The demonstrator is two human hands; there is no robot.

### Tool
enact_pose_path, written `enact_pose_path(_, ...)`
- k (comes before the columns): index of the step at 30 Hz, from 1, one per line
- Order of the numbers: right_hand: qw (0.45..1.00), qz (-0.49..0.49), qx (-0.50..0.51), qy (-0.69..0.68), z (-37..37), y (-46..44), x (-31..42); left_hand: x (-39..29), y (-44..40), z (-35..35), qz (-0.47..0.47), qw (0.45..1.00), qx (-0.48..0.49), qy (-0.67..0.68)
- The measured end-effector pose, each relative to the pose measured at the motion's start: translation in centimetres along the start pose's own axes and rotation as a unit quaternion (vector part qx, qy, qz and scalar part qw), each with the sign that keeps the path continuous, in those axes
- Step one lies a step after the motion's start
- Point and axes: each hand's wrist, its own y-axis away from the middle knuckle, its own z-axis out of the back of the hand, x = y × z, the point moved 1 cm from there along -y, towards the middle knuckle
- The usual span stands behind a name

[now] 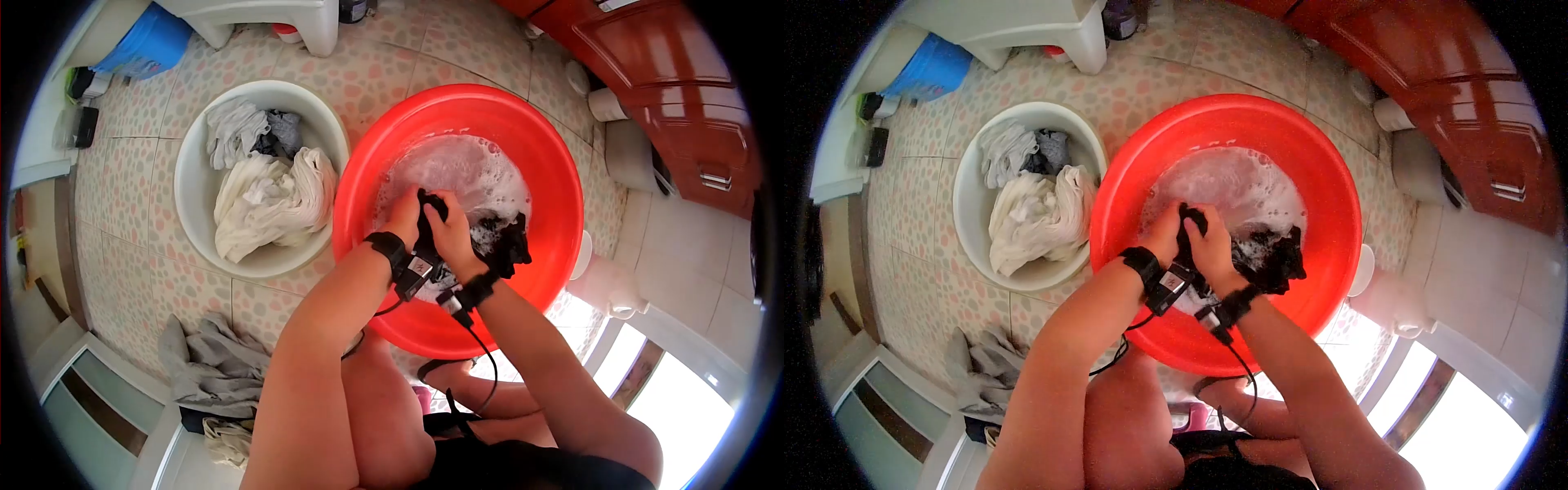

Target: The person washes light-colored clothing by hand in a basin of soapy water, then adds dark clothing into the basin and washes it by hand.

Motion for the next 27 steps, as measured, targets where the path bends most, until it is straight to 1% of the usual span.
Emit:
enact_pose_path(1, 0.997, -0.007, -0.022, -0.070, 0.5, 0.5, 2.2, -0.4, 0.6, 0.2, 0.025, 0.999, 0.039, 0.011)
enact_pose_path(2, 0.997, -0.007, -0.020, -0.070, 0.9, 0.8, 3.5, -0.8, 1.0, 0.3, 0.051, 0.995, 0.078, 0.020)
enact_pose_path(3, 0.994, -0.052, 0.000, -0.095, 1.3, 1.0, 4.5, -0.8, 1.3, 0.4, 0.076, 0.990, 0.117, 0.030)
enact_pose_path(4, 0.988, -0.098, 0.019, -0.119, 1.6, 1.2, 5.3, -0.6, 1.4, 0.2, 0.078, 0.990, 0.116, 0.030)
enact_pose_path(5, 0.992, -0.092, 0.024, -0.083, 1.7, 0.9, 6.0, -0.2, 1.5, -0.3, 0.069, 0.989, 0.115, 0.060)
enact_pose_path(6, 0.992, -0.093, 0.024, -0.083, 1.8, 0.6, 6.0, 0.0, 1.5, -0.9, 0.059, 0.988, 0.114, 0.090)
enact_pose_path(7, 0.999, -0.006, -0.031, 0.019, 2.2, 0.3, 6.0, -0.8, 3.8, -2.4, 0.004, 0.995, 0.080, 0.051)
enact_pose_path(8, 0.986, 0.081, -0.086, 0.120, 2.7, -0.1, 6.0, -0.8, 4.1, -3.2, 0.004, 0.995, 0.081, 0.049)
enact_pose_path(9, 0.991, 0.043, -0.085, 0.098, 2.7, -0.7, 4.7, -0.9, 4.3, -3.8, -0.012, 0.998, 0.055, 0.030)
enact_pose_path(10, 0.983, 0.072, -0.084, 0.145, 2.7, -1.5, 2.7, -1.0, 4.3, -4.0, -0.026, 0.999, 0.029, 0.012)
enact_pose_path(11, 0.983, -0.020, -0.050, 0.174, 2.7, -2.6, 0.7, 0.3, 1.7, -2.7, -0.011, 1.000, 0.010, -0.008)
enact_pose_path(12, 0.973, -0.113, -0.015, 0.202, 2.9, -3.3, -1.1, 0.2, 1.9, -3.1, -0.009, 1.000, 0.011, -0.009)
enact_pose_path(13, 0.972, -0.115, -0.015, 0.203, 3.2, -3.8, -2.5, 0.1, 2.2, -3.4, -0.022, 1.000, -0.008, 0.007)
enact_pose_path(14, 0.975, -0.117, -0.039, 0.188, 3.5, -4.3, -3.9, -0.1, 2.5, -3.6, -0.036, 0.999, -0.028, 0.025)
enact_pose_path(15, 0.976, -0.117, -0.062, 0.173, 3.6, -4.7, -4.6, 0.5, 0.4, -2.3, -0.036, 0.999, -0.029, 0.028)
enact_pose_path(16, 0.976, -0.118, -0.060, 0.175, 3.6, -4.8, -4.5, 1.8, -3.3, 0.0, -0.087, 0.991, -0.035, -0.093)
enact_pose_path(17, 0.963, -0.164, -0.110, 0.181, 3.8, -4.7, -4.2, 2.6, -5.3, 1.4, -0.136, 0.967, -0.039, -0.213)
enact_pose_path(18, 0.947, -0.208, -0.161, 0.186, 3.8, -4.6, -4.1, 1.8, -3.8, 0.9, -0.134, 0.967, -0.039, -0.214)
enact_pose_path(19, 0.935, -0.235, -0.153, 0.216, 3.3, -4.4, -4.9, 0.1, -0.8, -0.5, -0.061, 0.976, -0.047, -0.204)
enact_pose_path(20, 0.935, -0.236, -0.155, 0.215, 2.7, -4.2, -6.1, -0.8, 0.9, -1.3, 0.012, 0.979, -0.055, -0.194)
enact_pose_path(21, 0.954, -0.157, -0.071, 0.244, 2.1, -3.9, -7.3, 0.2, -1.1, -0.3, 0.012, 0.979, -0.054, -0.195)
enact_pose_path(22, 0.959, -0.075, 0.014, 0.271, 1.7, -3.7, -7.7, 2.1, -4.9, 1.5, 0.040, 0.992, -0.042, -0.113)
enact_pose_path(23, 0.979, -0.096, 0.076, 0.162, 1.2, -3.5, -6.7, 3.2, -7.0, 2.3, 0.067, 0.997, -0.030, -0.029)
enact_pose_path(24, 0.979, -0.093, 0.077, 0.163, 0.9, -3.0, -4.8, 2.1, -5.6, 1.6, 0.066, 0.997, -0.029, -0.027)
enact_pose_path(25, 0.996, -0.045, 0.053, 0.061, 0.6, -2.2, -2.3, 0.2, -2.8, 0.4, 0.041, 0.998, -0.035, -0.023)
enact_pose_path(26, 0.999, 0.002, 0.028, -0.041, 0.4, -1.2, -0.1, -1.0, -1.0, 0.2, 0.017, 0.999, -0.042, -0.018)
enact_pose_path(27, 0.999, 0.002, 0.031, -0.042, 0.6, -0.5, 2.0, -1.0, -0.9, 0.8, -0.027, 0.995, 0.096, -0.021)
